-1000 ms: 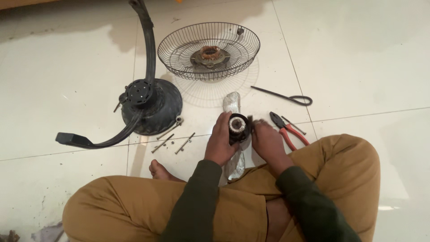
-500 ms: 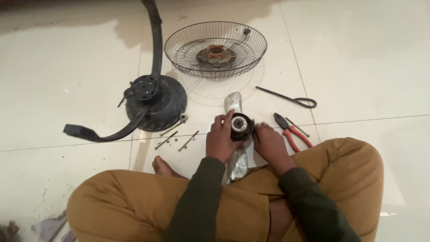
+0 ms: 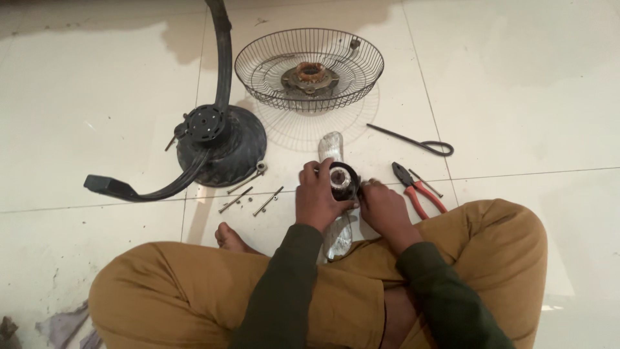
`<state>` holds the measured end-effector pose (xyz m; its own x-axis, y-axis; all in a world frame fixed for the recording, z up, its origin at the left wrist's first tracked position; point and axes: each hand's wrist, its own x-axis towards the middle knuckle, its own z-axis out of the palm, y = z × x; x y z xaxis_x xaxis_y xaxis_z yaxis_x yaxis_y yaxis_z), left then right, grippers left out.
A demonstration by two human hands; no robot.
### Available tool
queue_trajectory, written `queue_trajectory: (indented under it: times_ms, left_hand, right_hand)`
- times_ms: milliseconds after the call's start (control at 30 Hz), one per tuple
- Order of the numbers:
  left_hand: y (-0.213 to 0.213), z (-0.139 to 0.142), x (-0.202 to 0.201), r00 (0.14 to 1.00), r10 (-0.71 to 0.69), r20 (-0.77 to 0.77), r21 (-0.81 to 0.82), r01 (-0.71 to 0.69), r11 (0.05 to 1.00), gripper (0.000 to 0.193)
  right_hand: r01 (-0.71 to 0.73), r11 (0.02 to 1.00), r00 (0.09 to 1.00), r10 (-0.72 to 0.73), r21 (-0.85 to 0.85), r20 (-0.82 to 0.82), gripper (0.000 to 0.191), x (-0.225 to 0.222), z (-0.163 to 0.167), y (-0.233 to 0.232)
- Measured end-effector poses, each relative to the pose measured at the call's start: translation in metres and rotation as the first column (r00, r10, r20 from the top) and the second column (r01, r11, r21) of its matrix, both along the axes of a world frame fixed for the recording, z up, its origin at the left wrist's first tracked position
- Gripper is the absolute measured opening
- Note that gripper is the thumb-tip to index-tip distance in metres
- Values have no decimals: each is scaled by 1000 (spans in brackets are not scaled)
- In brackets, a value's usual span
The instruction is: The person sits on the floor repairing a disassembled pedestal fan. They hold the black rotor hub, use pliers to work on it, and rub the hub and blade assembly with a sanding block, with the fan base, guard, and loose screws laid out on the floor around them.
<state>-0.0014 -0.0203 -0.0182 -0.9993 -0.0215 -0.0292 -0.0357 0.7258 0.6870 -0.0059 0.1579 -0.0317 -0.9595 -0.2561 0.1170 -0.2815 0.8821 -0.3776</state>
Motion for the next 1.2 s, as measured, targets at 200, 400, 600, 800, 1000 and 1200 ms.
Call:
queue_trajectory:
  times_ms: [200, 400, 600, 800, 1000, 1200]
  left_hand:
    - [-7, 4, 0, 910, -145, -389, -18, 149, 989, 114]
    - [-3, 12, 0, 987, -52, -154, 128, 72, 989, 137]
    - [-5, 17, 2, 995, -99, -18, -154, 95, 984, 124]
    - [0, 16, 0, 961, -75, -266, -86, 54, 995, 110]
    - [2, 15, -4, 991, 22, 132, -233, 9, 972, 112]
    - [-9, 8, -3, 943, -176, -282, 104, 213, 972, 126]
  right_hand:
    - [-20, 995, 995, 9, -102, -103, 16, 1, 5, -1]
    - [72, 987, 986, -92, -141, -142, 11, -3, 13, -8]
    - [38, 989, 987, -59, -145, -147, 11, -4, 11, -6]
    - [76, 994, 996, -73, -81, 41, 13, -7, -6, -1]
    - [62, 978, 996, -73, -198, -47, 11, -5, -3, -3]
    - [52, 970, 992, -78, -236, -101, 13, -3, -2, -5]
